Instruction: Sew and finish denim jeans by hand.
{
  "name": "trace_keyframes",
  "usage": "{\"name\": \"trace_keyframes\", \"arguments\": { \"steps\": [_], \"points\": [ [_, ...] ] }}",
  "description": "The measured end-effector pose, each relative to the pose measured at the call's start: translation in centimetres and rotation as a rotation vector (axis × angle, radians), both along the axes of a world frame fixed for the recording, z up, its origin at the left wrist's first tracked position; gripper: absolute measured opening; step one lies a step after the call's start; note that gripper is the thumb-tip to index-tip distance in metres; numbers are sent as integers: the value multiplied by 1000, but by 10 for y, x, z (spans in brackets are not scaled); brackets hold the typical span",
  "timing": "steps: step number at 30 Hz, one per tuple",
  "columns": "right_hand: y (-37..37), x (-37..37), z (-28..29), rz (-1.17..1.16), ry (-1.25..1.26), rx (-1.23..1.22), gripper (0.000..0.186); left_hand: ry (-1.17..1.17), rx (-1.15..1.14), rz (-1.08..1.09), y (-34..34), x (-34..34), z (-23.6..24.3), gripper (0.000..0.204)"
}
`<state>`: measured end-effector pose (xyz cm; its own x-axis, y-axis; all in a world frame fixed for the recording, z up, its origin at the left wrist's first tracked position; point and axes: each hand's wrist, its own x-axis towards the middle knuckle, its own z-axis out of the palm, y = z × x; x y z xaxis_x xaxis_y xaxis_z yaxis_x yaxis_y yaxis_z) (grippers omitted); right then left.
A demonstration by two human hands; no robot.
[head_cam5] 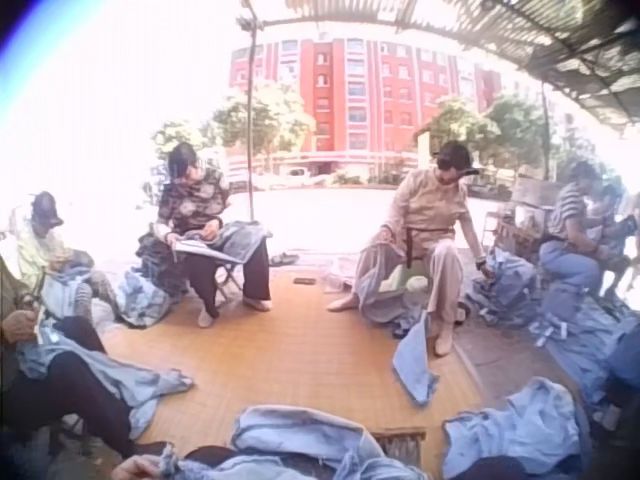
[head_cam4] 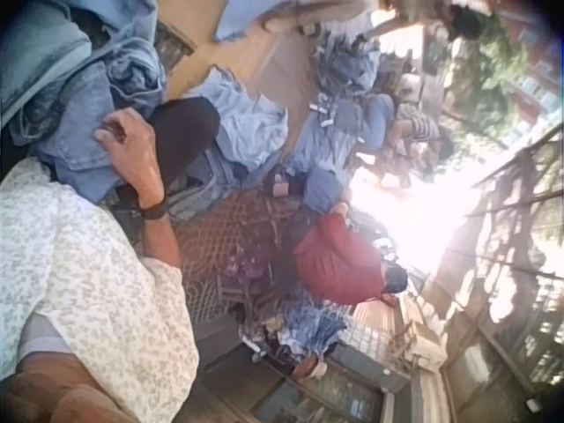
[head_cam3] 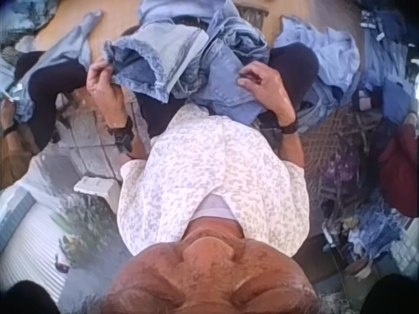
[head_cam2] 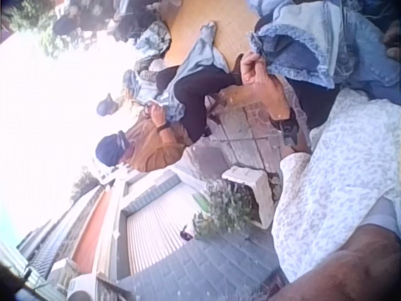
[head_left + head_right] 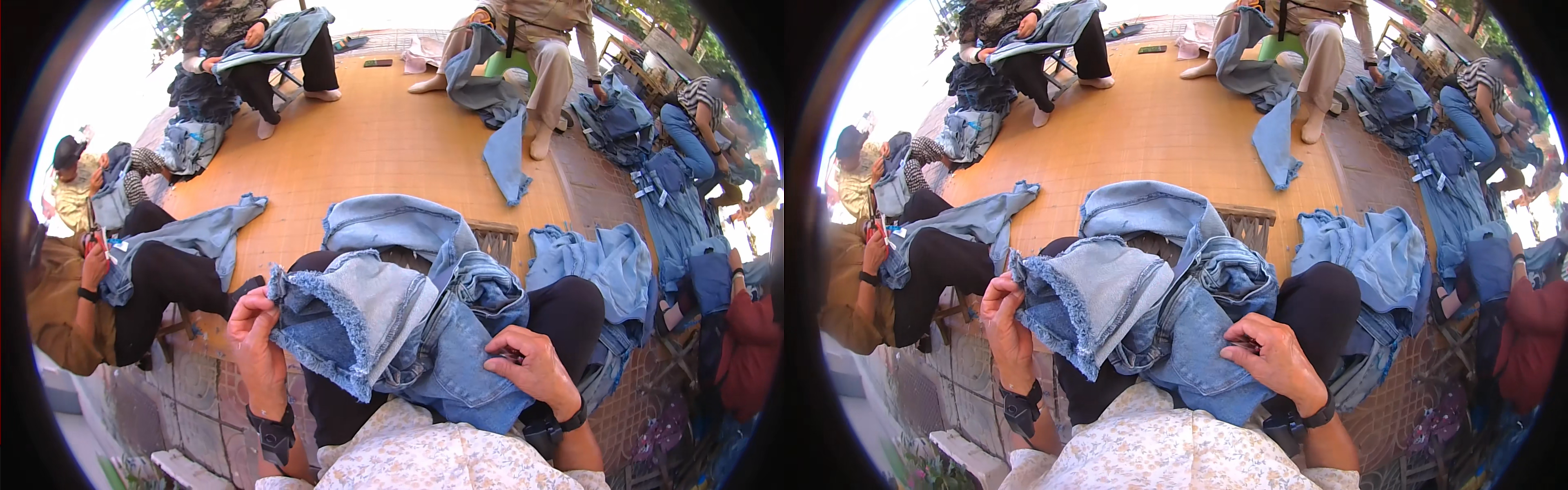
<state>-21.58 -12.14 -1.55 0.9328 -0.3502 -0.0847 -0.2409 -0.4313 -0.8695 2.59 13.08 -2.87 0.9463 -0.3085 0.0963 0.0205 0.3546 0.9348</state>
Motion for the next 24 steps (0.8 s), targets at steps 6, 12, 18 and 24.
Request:
{"name": "trace_keyframes", "arguments": {
  "steps": [6,12,18,24],
  "points": [
    [-2,2,-2,-47,-10,-9,18,3,11,11,-3,0,1,9],
    [-2,3,-3,-59,-15,-24,18,41,-7,4,-6,0,-2,8],
    [1,5,-4,-62,-11,-21,18,46,3,11,-4,-3,-2,10],
    [2,3,-5,-99,-17,-22,17,47,-4,-21,-8,-9,1,9]
  ]
}}
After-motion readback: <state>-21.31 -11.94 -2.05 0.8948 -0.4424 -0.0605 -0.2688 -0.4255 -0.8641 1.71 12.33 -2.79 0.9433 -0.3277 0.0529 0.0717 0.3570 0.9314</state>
